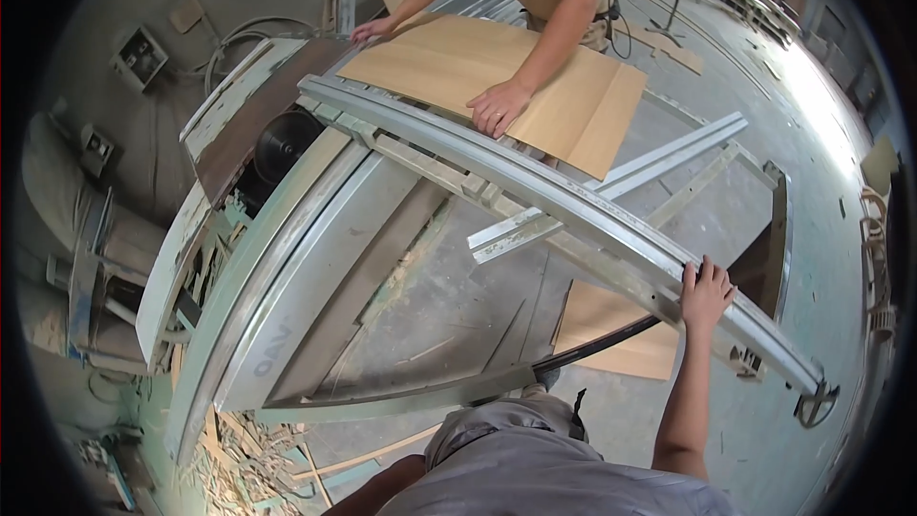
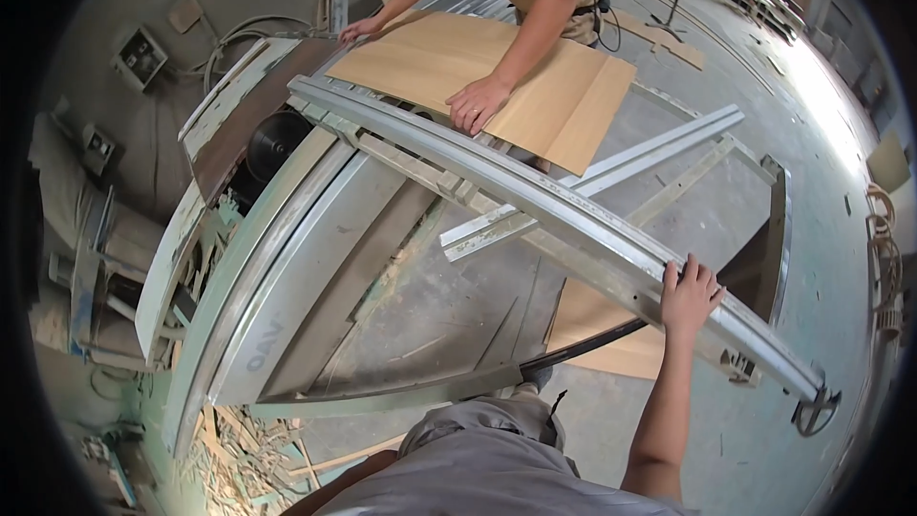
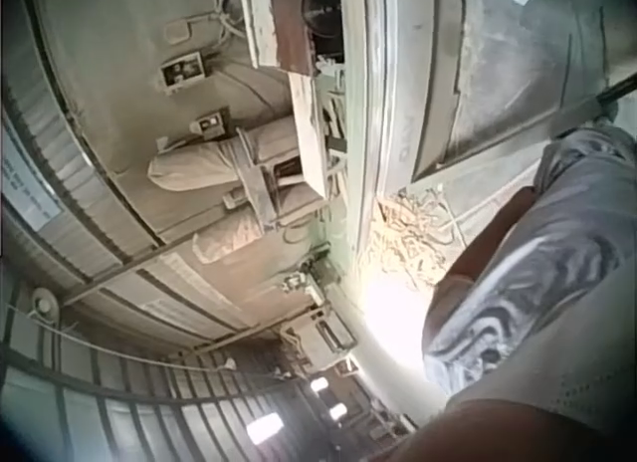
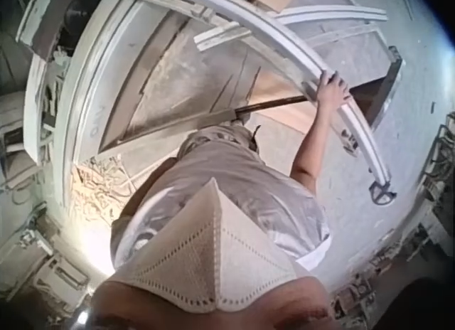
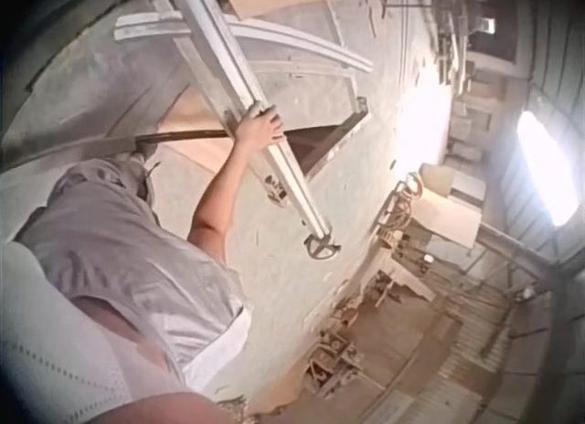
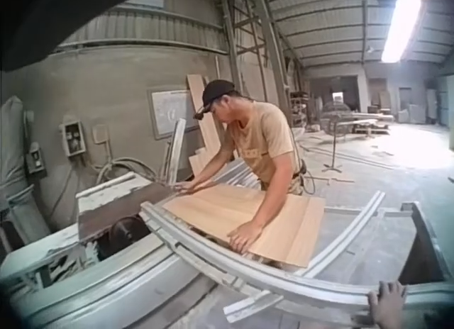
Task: Cutting large wood panels into smaller pieces using a sliding table saw and marking them with a pencil.
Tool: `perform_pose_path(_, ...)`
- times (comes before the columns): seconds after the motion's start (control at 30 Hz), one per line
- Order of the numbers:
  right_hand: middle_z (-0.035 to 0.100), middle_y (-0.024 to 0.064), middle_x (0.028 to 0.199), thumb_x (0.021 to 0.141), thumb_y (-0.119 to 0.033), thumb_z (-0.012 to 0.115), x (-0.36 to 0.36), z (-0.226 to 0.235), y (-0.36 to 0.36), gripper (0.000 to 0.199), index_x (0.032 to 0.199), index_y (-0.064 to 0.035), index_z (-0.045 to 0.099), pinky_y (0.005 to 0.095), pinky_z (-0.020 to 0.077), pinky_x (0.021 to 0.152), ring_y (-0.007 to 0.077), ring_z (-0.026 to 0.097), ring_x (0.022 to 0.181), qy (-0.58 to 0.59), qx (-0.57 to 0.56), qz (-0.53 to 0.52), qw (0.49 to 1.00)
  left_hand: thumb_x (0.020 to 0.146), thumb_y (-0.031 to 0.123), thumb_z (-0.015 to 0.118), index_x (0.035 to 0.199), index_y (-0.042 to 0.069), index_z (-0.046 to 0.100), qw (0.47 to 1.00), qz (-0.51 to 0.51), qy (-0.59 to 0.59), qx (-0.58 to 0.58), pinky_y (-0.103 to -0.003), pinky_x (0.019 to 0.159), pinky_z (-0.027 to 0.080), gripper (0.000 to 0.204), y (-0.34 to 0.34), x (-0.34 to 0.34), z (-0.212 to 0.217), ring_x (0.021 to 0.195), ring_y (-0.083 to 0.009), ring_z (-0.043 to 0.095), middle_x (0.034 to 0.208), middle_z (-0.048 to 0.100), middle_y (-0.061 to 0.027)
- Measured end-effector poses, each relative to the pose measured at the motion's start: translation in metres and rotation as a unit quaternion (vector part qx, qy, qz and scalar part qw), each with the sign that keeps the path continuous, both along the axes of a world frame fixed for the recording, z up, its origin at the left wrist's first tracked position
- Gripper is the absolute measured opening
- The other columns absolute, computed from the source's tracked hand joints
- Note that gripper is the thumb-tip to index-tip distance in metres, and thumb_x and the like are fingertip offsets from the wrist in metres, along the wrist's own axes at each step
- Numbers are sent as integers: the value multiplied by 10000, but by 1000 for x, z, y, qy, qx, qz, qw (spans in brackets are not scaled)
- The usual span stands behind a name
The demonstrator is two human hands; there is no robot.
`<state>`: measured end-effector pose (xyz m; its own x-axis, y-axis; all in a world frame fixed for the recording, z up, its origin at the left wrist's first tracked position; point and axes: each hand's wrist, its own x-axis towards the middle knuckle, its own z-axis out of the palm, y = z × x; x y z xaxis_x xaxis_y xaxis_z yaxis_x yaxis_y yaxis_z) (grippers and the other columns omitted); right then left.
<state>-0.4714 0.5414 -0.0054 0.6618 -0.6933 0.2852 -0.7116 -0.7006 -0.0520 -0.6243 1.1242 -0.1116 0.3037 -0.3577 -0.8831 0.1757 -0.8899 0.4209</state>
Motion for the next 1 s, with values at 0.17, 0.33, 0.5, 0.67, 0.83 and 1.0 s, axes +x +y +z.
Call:
perform_pose_path(0.17, 538, 122, 1061, 873, -397, 452, 0, 13, -6, 437, 1208, -126, 530, 563, 157, 1056, 290, 463, 1101, -9, 27, 26, 999, 785, 347, 517, 924, 11, 654, 999, 52, -2, -5, -425, 817, 452, 389, -46, -1, 33, 920, -382, 593, 980, 618, -252)
perform_pose_path(0.33, 559, 142, 1009, 876, -352, 456, 23, 11, -5, 411, 1175, -83, 543, 535, 161, 1068, 292, 510, 1040, -2, 91, 122, 988, 786, 330, 501, 940, 13, 645, 998, 56, -3, -15, -423, 810, 459, 380, -63, -18, 39, 928, -388, 586, 969, 616, -252)
perform_pose_path(0.5, 579, 134, 1018, 864, -353, 505, 43, 23, 3, 401, 1138, -63, 549, 459, 300, 994, 295, 524, 997, -19, 81, 204, 975, 809, 372, 498, 1001, 39, 636, 998, 22, 52, -4, -396, 835, 452, 408, -94, -23, 61, 956, -354, 587, 1013, 619, -221)
perform_pose_path(0.67, 586, 120, 978, 851, -356, 525, 51, 22, 8, 398, 1119, -65, 567, 424, 350, 918, 297, 536, 937, -32, 86, 227, 969, 826, 412, 509, 1046, 57, 630, 998, -26, 54, -20, -369, 867, 440, 435, -93, -20, 72, 982, -317, 594, 1055, 625, -190)
perform_pose_path(0.83, 595, 111, 919, 841, -363, 537, 53, 23, 13, 400, 1106, -67, 585, 404, 382, 851, 293, 549, 878, -46, 70, 213, 973, 824, 410, 509, 1049, 61, 629, 991, -103, 26, -83, -374, 863, 441, 432, -83, -8, 76, 984, -316, 594, 1060, 626, -181)
perform_pose_path(1.0, 601, 108, 898, 838, -370, 540, 54, 22, 19, 390, 1089, -77, 598, 392, 393, 820, 288, 555, 864, -51, 65, 202, 976, 660, 266, 619, 819, 107, 636, 982, -75, -54, -162, -416, 656, 498, 226, -46, 0, 45, 762, -340, 617, 812, 641, -142)
